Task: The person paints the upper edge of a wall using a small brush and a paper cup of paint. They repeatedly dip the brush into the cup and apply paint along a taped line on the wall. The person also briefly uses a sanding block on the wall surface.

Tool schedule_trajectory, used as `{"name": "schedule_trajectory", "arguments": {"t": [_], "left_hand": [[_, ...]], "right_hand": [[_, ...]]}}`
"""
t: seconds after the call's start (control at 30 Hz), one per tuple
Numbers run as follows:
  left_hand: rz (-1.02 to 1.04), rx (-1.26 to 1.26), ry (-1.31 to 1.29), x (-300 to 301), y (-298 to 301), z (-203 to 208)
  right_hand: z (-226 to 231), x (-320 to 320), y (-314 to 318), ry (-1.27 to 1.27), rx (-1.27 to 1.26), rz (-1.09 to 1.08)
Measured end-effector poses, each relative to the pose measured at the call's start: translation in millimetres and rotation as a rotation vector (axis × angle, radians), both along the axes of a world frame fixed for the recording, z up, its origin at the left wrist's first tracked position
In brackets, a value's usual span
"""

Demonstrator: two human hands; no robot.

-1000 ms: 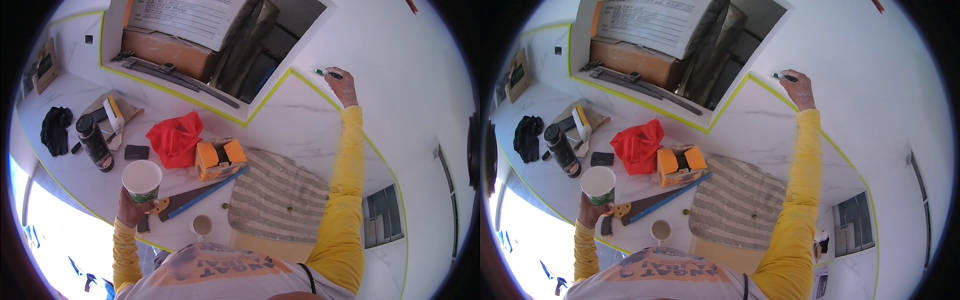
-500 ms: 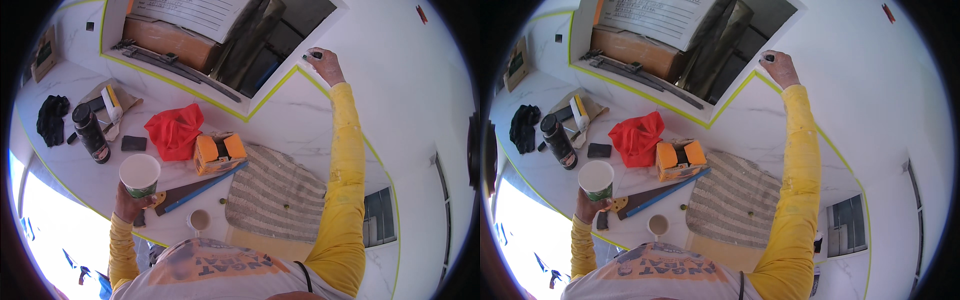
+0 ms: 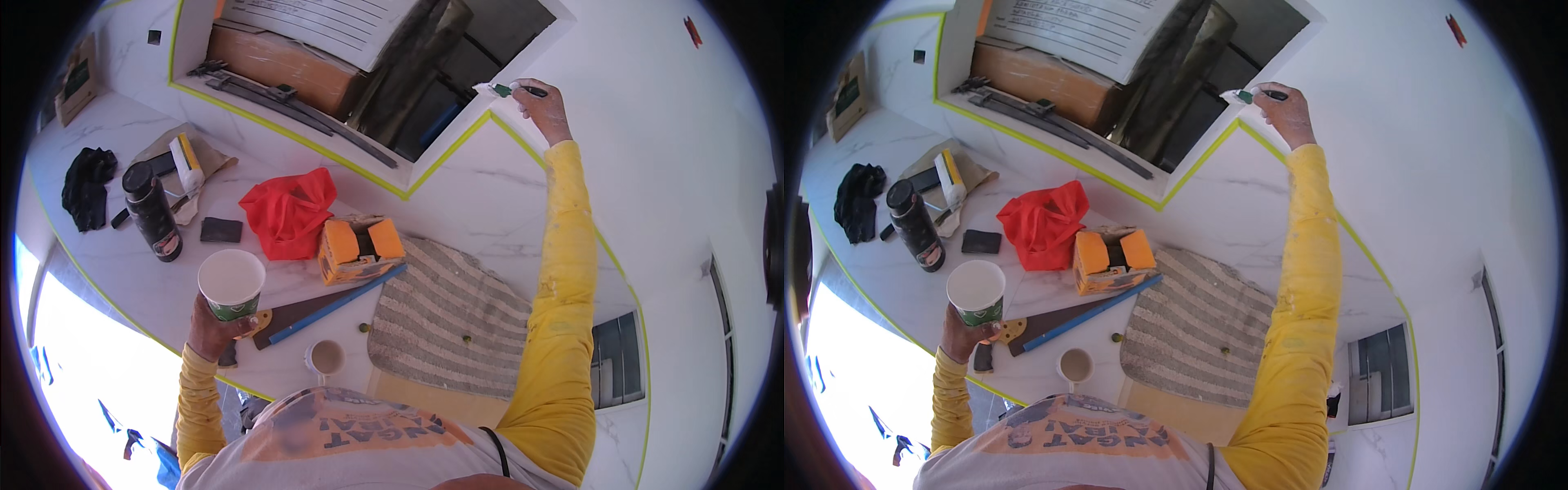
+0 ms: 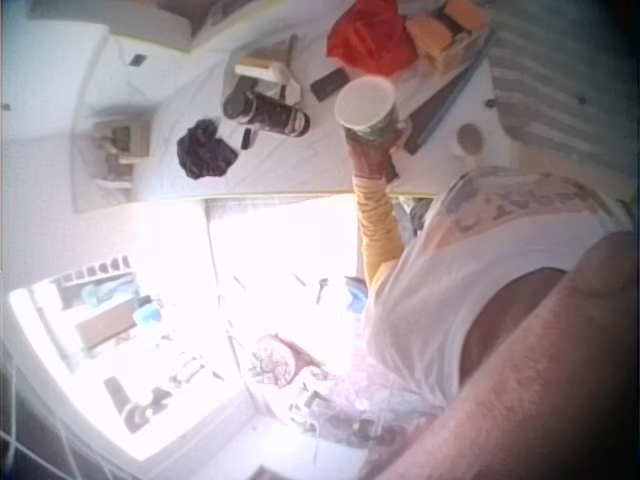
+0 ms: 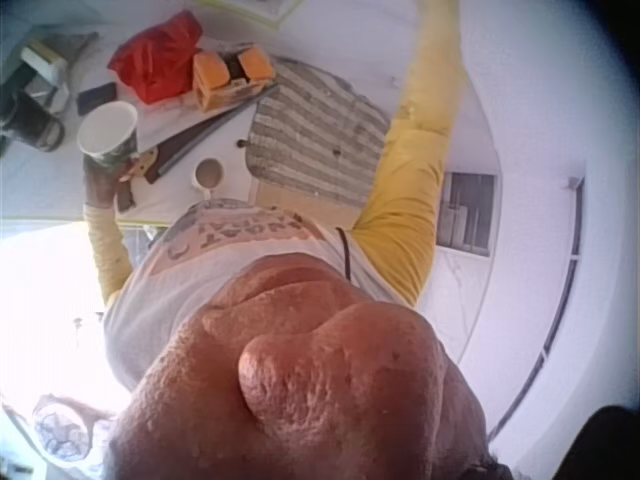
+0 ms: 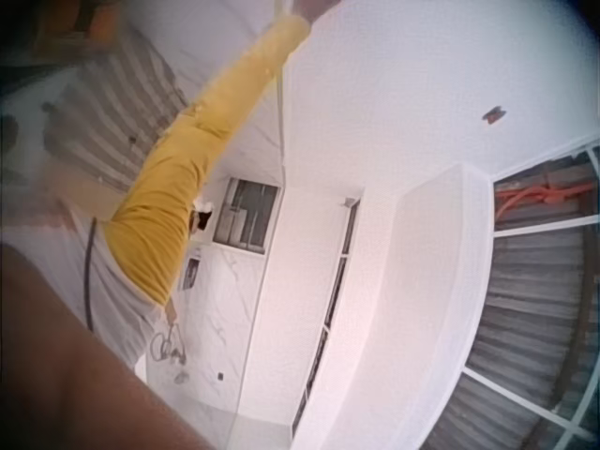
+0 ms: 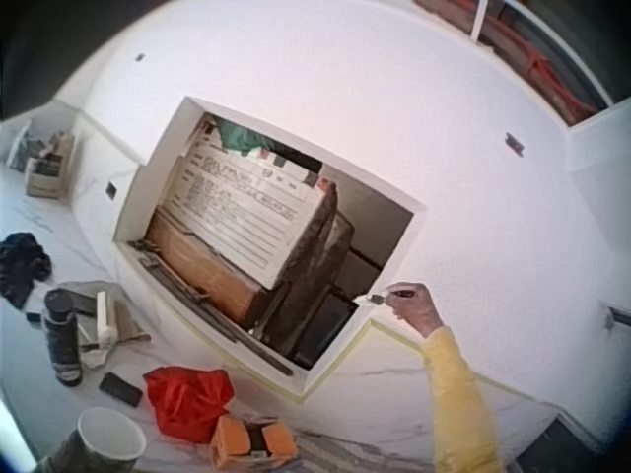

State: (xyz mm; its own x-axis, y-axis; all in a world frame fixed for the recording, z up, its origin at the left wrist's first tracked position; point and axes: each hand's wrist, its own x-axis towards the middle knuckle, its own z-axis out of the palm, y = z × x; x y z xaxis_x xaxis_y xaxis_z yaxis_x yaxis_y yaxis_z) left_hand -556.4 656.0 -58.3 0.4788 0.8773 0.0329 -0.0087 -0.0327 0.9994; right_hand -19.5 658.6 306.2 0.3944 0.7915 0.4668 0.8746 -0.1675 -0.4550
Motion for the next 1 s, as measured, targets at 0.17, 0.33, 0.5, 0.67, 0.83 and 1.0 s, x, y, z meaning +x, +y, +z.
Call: {"name": "schedule_trajectory", "arguments": {"t": [0.17,0.33,0.5,0.67,0.83,1.0], "left_hand": [[0.068,-0.053,-0.047,-5.1,-2.7,-7.4],[-0.014,-0.051,-0.003,-9.7,-0.1,-10.5],[0.028,-0.056,-0.041,-11.5,-5.5,-9.6],[0.067,0.092,0.010,-4.1,-6.3,-9.2],[-0.003,0.040,0.056,-1.8,-7.4,-0.5],[0.010,-0.080,-0.049,-10.4,-13.2,4.0]], "right_hand": [[7.2,10.9,-22.6,0.089,0.124,-0.018],[4.2,48.4,-55.1,-0.058,-0.031,-0.196],[1.1,75.8,-78.0,-0.620,-0.285,-0.573],[-18.1,44.4,-47.5,-0.167,-0.025,-0.141],[-19.8,21.7,-42.4,0.058,0.094,-0.039],[-20.3,41.3,-71.0,0.030,0.054,-0.275]]}}
